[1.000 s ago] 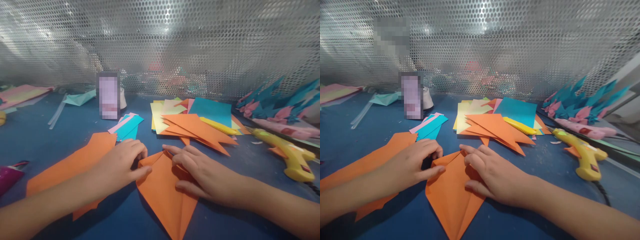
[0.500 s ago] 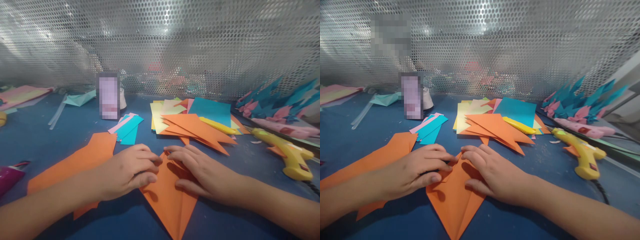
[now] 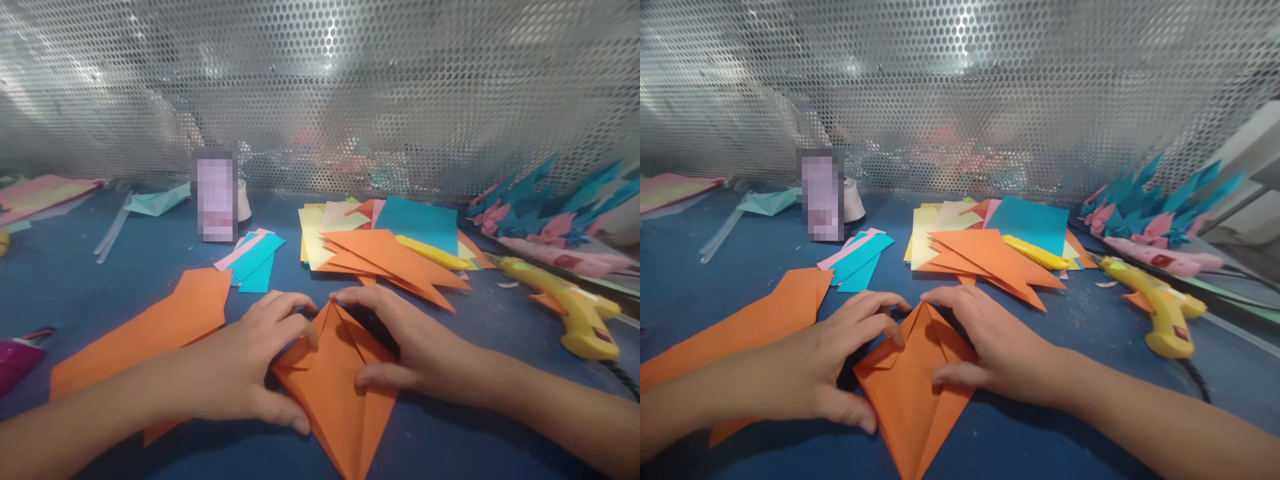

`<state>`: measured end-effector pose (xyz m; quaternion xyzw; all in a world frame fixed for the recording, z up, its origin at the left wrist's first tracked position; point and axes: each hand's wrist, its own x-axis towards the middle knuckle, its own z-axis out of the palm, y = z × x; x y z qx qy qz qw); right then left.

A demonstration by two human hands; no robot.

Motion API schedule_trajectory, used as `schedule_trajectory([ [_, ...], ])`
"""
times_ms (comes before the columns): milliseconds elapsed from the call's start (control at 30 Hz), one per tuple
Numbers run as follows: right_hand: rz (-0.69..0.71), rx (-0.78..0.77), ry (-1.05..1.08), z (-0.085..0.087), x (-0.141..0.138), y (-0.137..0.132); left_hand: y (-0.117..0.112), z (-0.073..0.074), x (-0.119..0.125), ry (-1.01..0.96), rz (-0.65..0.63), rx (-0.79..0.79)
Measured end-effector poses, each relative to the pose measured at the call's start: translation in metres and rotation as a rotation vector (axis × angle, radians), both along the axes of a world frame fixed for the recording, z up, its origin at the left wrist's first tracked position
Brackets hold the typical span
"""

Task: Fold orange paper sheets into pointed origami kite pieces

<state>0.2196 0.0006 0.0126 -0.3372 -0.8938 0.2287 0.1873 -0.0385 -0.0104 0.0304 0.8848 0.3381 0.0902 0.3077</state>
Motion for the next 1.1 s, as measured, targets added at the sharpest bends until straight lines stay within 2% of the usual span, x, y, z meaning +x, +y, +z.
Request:
schedule_trajectory([
  [167, -0.006, -0.001, 0.135, -0.006, 0.004, -0.003, -0.002, 0.002, 0.004, -0.025, 0.041, -0.084],
  [267, -0.048, -0.048, 0.180, -0.007, 0.003, -0.004, -0.006, 0.001, 0.007, -0.043, 0.066, -0.158],
  [400, -0.034, -0.126, 0.345, -0.008, 0.000, -0.003, -0.010, -0.001, 0.009, -0.146, 0.111, -0.233],
  [533, -0.023, -0.359, 0.515, -0.006, -0.002, 0.000, -0.010, -0.008, 0.011, -0.327, 0.164, -0.315],
  [633, -0.004, -0.511, 0.496, 0.000, -0.001, 0.000, -0.008, -0.013, 0.013, -0.467, 0.200, -0.428],
  [767, -0.097, -0.353, 0.398, 0.007, 0.000, -0.001, -0.005, -0.016, 0.015, -0.534, 0.304, -0.495],
  [833, -0.147, -0.356, 0.374, 0.006, 0.000, -0.001, -0.003, -0.016, 0.015, -0.538, 0.381, -0.523],
  [900, -0.159, -0.488, 0.417, 0.003, -0.001, -0.001, -0.001, -0.017, 0.015, -0.554, 0.429, -0.538],
  [1000, -0.176, -0.707, 0.542, -0.001, -0.003, 0.000, 0.001, -0.017, 0.015, -0.586, 0.448, -0.475],
  [1100, -0.233, -0.760, 0.612, -0.001, -0.004, 0.002, 0.002, -0.018, 0.016, -0.626, 0.471, -0.431],
])
